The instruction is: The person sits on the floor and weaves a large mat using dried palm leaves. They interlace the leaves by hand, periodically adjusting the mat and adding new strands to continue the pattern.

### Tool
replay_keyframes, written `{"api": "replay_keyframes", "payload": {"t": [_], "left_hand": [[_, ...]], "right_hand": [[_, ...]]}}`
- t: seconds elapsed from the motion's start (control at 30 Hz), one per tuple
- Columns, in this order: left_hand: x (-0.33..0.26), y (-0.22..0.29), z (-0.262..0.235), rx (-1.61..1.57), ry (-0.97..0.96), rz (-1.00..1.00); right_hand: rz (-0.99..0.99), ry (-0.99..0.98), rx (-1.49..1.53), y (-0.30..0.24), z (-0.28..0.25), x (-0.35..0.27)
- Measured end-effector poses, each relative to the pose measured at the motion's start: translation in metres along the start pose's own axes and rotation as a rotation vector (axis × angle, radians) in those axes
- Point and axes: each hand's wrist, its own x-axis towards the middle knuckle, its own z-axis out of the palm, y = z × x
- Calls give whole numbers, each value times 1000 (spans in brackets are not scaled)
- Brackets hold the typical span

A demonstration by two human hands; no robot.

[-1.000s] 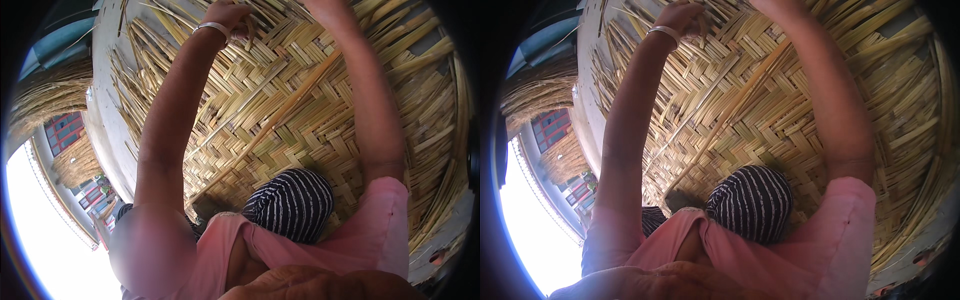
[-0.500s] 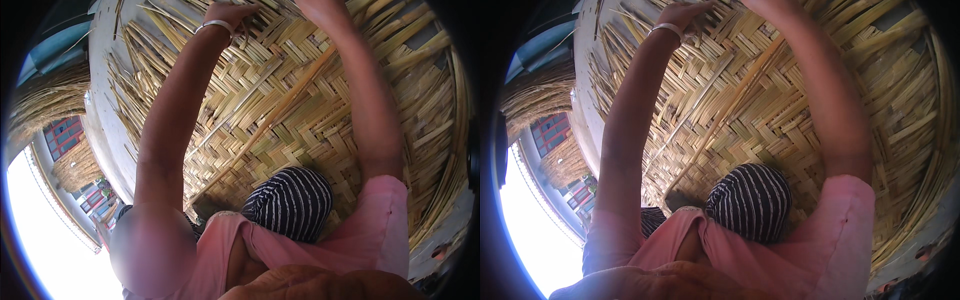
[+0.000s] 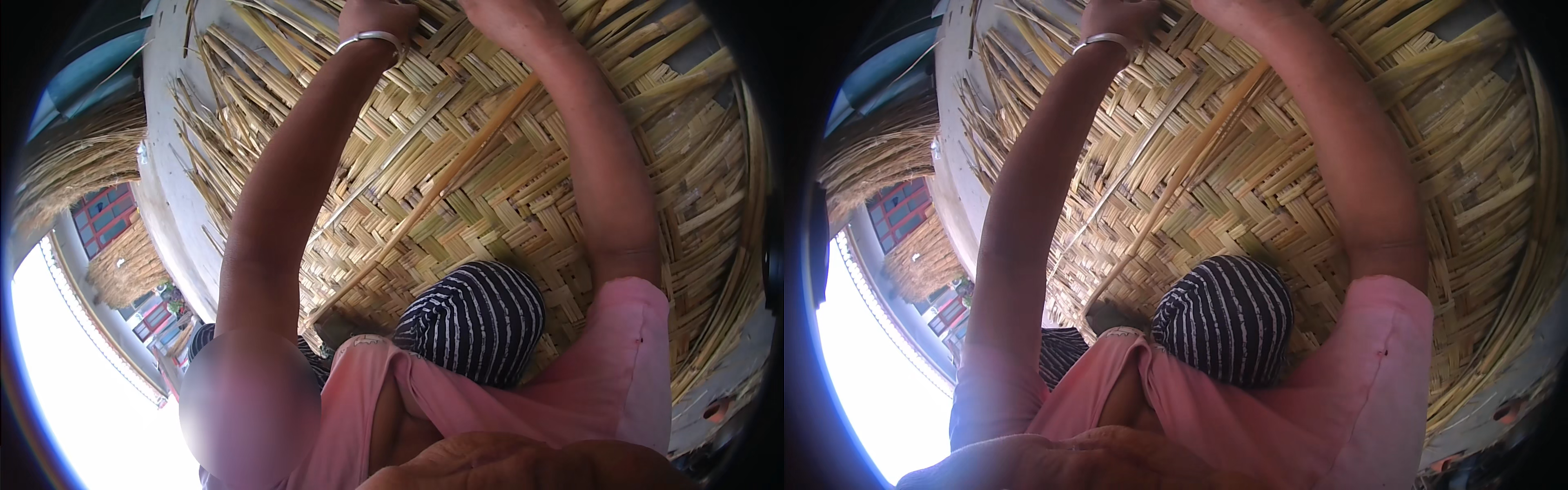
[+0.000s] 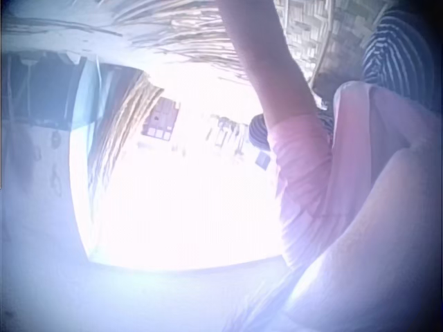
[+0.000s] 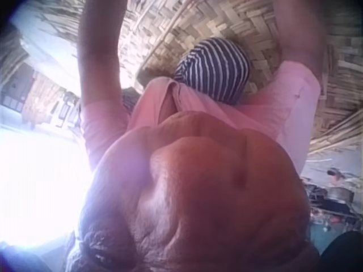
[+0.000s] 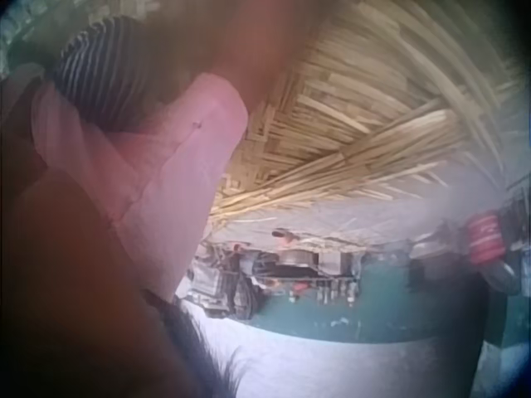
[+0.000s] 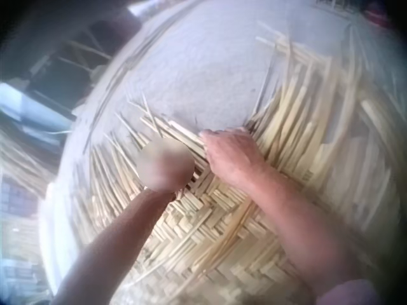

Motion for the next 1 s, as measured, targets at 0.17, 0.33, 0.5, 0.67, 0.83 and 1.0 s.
{"api": "replay_keyframes", "payload": {"t": [0.17,0.33,0.5,0.67,0.83,1.0], "left_hand": [[30,64,-71,-631,-488,-696],[39,10,-67,-1255,-790,-1023],[24,10,-79,-1587,-543,-1028],[13,18,-62,-2120,-410,-958],[16,30,-62,-2145,-375,-1070],[26,31,-68,-2085,-481,-1072]], "right_hand": [[38,-2,-22,2,-7,0],[20,98,50,-6,-15,2],[122,-27,185,-5,-22,9],[127,116,257,2,-15,2],[178,72,307,6,-15,3],[130,65,137,2,-10,2]]}}
